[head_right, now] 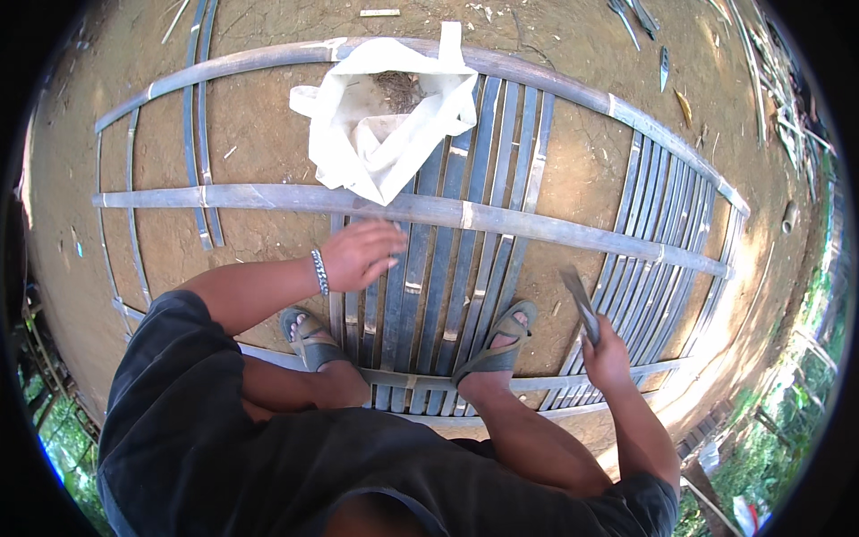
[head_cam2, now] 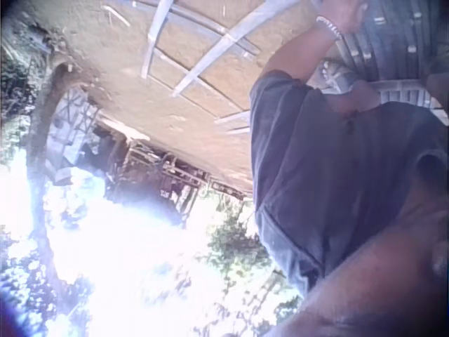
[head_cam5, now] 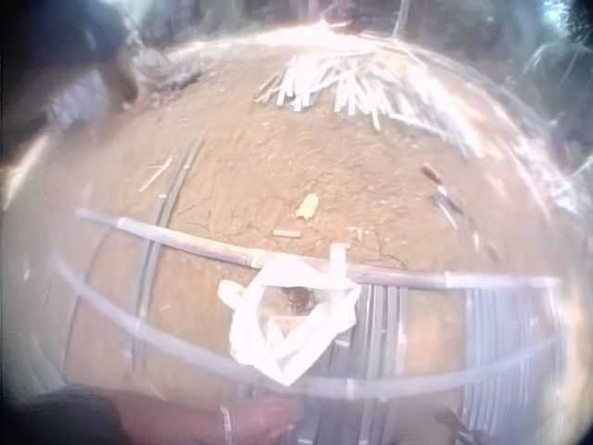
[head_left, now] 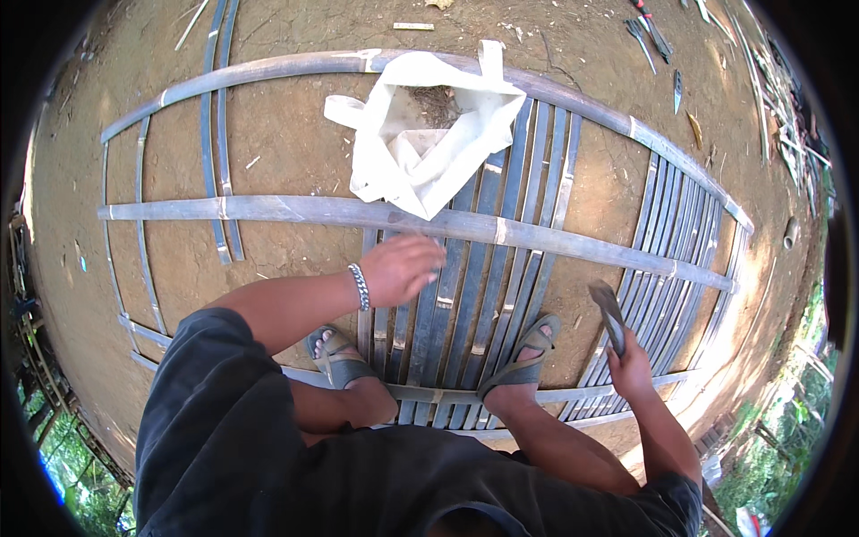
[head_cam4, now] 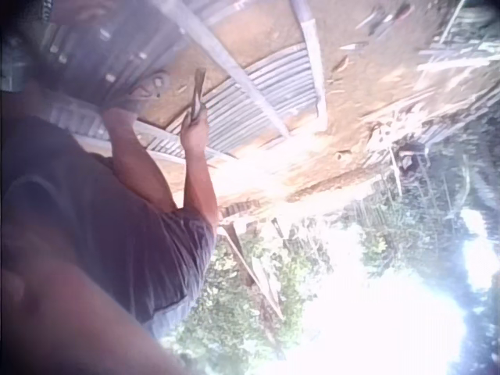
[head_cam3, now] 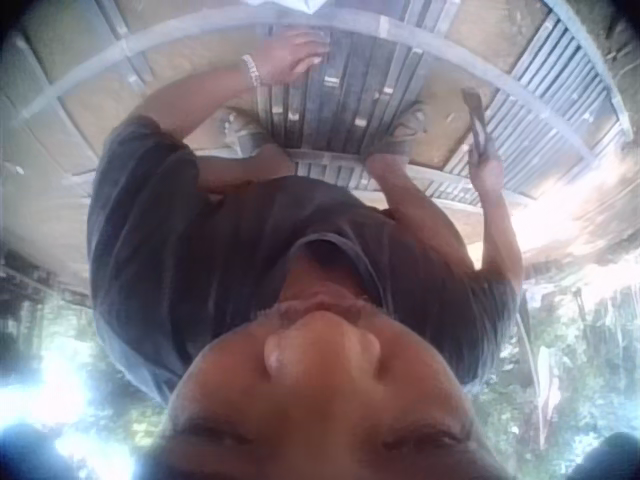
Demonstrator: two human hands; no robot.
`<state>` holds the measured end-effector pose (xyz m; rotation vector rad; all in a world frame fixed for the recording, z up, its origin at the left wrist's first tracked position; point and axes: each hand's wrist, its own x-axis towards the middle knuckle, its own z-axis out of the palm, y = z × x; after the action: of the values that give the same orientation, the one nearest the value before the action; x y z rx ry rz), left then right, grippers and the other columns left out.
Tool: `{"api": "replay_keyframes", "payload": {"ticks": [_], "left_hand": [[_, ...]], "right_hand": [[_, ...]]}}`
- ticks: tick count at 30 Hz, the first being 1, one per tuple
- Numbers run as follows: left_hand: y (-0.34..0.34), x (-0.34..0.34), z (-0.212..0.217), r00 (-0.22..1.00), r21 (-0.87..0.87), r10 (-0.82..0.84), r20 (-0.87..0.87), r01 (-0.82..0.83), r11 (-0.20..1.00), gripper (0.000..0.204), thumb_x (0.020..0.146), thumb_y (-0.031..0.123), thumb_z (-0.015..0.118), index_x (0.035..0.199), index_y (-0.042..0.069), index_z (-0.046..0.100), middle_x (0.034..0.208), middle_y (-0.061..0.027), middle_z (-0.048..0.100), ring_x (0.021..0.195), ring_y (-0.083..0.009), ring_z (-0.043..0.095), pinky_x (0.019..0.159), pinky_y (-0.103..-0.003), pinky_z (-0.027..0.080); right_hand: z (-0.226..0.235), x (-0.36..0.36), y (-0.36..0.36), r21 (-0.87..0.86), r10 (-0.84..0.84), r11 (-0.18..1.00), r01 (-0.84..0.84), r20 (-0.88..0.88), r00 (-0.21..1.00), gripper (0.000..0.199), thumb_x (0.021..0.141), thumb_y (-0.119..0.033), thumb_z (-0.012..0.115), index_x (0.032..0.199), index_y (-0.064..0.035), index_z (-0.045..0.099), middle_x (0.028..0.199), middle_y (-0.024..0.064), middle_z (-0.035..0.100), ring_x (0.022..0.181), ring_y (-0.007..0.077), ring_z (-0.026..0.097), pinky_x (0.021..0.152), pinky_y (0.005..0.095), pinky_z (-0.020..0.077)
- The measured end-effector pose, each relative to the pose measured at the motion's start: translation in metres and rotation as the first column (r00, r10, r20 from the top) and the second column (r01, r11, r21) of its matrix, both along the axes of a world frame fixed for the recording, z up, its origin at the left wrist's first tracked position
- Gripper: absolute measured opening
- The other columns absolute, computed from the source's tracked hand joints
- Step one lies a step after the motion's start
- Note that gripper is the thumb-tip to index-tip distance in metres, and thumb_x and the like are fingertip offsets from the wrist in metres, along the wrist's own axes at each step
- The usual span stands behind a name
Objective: The person is building a bamboo structure by hand, using a small axe to trim and shape bamboo strips and periodically reaching into a white bag for small items to apply to the bamboo.
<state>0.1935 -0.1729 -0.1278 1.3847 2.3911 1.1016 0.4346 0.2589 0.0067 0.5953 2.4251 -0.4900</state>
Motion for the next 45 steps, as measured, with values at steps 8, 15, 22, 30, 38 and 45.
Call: {"api": "replay_keyframes", "payload": {"ticks": [8, 15, 22, 30, 38, 45], "left_hand": [[0.083, -0.1, 0.043, 0.632, -0.088, 0.653, 0.418, -0.687, 0.722, 0.014, 0.089, 0.006, 0.065, 0.099, 0.003, 0.073, 0.103, -0.0168, 0.072, 0.098, -0.0343, 0.069, 0.086, -0.042, 0.055], [0.096, -0.173, -0.038, 0.701, -0.423, 0.691, 0.175, -0.58, 0.695, 0.021, 0.087, 0.009, 0.063, 0.103, 0.007, 0.075, 0.108, -0.0201, 0.073, 0.104, -0.0368, 0.068, 0.093, -0.044, 0.054], [0.117, -0.171, -0.042, 0.78, -0.462, 0.626, 0.009, -0.552, 0.694, 0.019, 0.087, 0.02, 0.066, 0.098, 0.009, 0.078, 0.099, -0.0181, 0.075, 0.094, -0.0371, 0.071, 0.088, -0.044, 0.056], [0.118, -0.177, -0.049, 0.675, -0.517, 0.718, 0.167, -0.56, 0.647, 0.022, 0.09, 0.025, 0.062, 0.096, 0.016, 0.08, 0.104, -0.014, 0.075, 0.095, -0.0354, 0.071, 0.086, -0.045, 0.057], [0.104, -0.152, -0.002, 0.818, -0.185, 0.575, -0.007, -0.566, 0.803, 0.022, 0.096, 0.023, 0.064, 0.102, 0.005, 0.075, 0.096, -0.0187, 0.074, 0.086, -0.0353, 0.071, 0.079, -0.043, 0.057], [0.064, -0.003, 0.032, 0.896, 0.122, 0.148, 0.419, -0.217, 0.968, 0.016, 0.092, 0.008, 0.071, 0.107, 0.005, 0.076, 0.093, -0.0102, 0.075, 0.082, -0.0217, 0.071, 0.073, -0.033, 0.057]], "right_hand": [[0.036, 0.165, 0.017, 0.211, -0.418, 0.897, 0.387, 0.126, 0.9, 0.041, 0.09, -0.012, 0.067, 0.129, -0.0067, 0.054, 0.094, 0.0275, 0.069, 0.093, 0.049, 0.067, 0.08, 0.0531, 0.0512], [-0.005, 0.164, -0.017, 0.064, -0.561, 0.823, 0.565, 0.252, 0.788, 0.037, 0.087, -0.013, 0.072, 0.119, -0.0034, 0.056, 0.085, 0.0231, 0.068, 0.082, 0.0457, 0.069, 0.074, 0.0518, 0.0538], [-0.002, 0.166, -0.022, 0.045, -0.351, 0.933, 0.357, 0.325, 0.878, 0.045, 0.087, -0.018, 0.072, 0.127, -0.0067, 0.055, 0.097, 0.0295, 0.07, 0.098, 0.0507, 0.067, 0.082, 0.0571, 0.0528], [-0.006, 0.191, -0.015, 0.025, -0.367, 0.928, 0.372, 0.238, 0.899, 0.037, 0.086, -0.018, 0.073, 0.116, -0.0036, 0.057, 0.091, 0.0282, 0.069, 0.091, 0.0511, 0.067, 0.075, 0.0546, 0.0521], [-0.002, 0.149, -0.006, 0.012, -0.344, 0.937, 0.35, 0.222, 0.912, 0.037, 0.09, -0.016, 0.071, 0.123, -0.0046, 0.057, 0.092, 0.027, 0.068, 0.092, 0.0502, 0.066, 0.078, 0.0512, 0.0519], [0.018, 0.059, -0.015, -0.067, -0.306, 0.934, 0.35, 0.354, 0.884, 0.046, 0.093, -0.019, 0.069, 0.134, -0.0054, 0.053, 0.096, 0.0291, 0.069, 0.095, 0.0473, 0.068, 0.084, 0.0491, 0.0526]]}}
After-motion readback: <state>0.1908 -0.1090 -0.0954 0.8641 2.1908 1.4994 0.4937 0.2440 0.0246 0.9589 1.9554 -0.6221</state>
